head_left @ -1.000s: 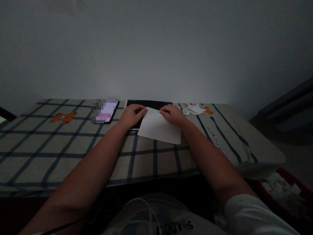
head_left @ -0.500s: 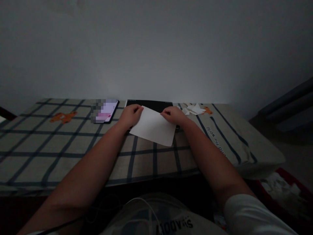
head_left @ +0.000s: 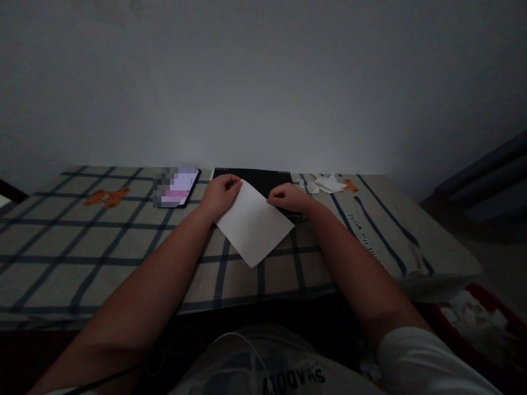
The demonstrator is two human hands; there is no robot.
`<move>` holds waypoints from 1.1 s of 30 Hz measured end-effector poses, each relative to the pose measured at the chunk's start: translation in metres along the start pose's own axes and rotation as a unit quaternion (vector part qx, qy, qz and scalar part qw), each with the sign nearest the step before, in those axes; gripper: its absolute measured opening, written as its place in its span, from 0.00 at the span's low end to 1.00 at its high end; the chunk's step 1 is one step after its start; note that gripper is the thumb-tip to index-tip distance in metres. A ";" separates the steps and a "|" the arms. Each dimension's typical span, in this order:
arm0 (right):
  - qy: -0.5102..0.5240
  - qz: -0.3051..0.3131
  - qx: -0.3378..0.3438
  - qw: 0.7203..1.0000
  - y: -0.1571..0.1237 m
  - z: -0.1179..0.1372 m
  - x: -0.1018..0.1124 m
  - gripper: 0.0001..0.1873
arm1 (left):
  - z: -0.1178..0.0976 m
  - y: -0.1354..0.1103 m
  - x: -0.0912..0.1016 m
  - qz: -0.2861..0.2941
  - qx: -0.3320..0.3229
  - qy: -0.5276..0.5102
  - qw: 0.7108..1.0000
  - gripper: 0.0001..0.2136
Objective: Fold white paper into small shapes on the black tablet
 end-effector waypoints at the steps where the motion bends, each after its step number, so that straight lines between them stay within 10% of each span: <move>1: 0.008 0.003 0.004 1.000 0.000 0.000 -0.001 0.14 | 0.000 0.000 0.000 -0.001 0.000 0.000 1.000 0.12; 8: 0.053 -0.035 -0.009 0.998 0.002 0.003 -0.002 0.24 | -0.004 -0.002 -0.005 0.007 -0.038 -0.018 0.999 0.12; 20: 0.059 -0.168 -0.010 0.984 0.002 0.006 0.004 0.13 | -0.009 -0.003 -0.004 0.035 -0.018 -0.028 0.999 0.14; 33: 0.274 -0.115 -0.027 0.955 0.007 0.000 -0.004 0.15 | -0.017 -0.007 -0.013 0.109 -0.041 -0.106 0.987 0.15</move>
Point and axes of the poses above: each hand's wrist, its own y-axis towards the middle knuckle, its own x-axis out of the back of the hand, z = x × y, the point moved 4 cm from there along y, towards the middle knuckle
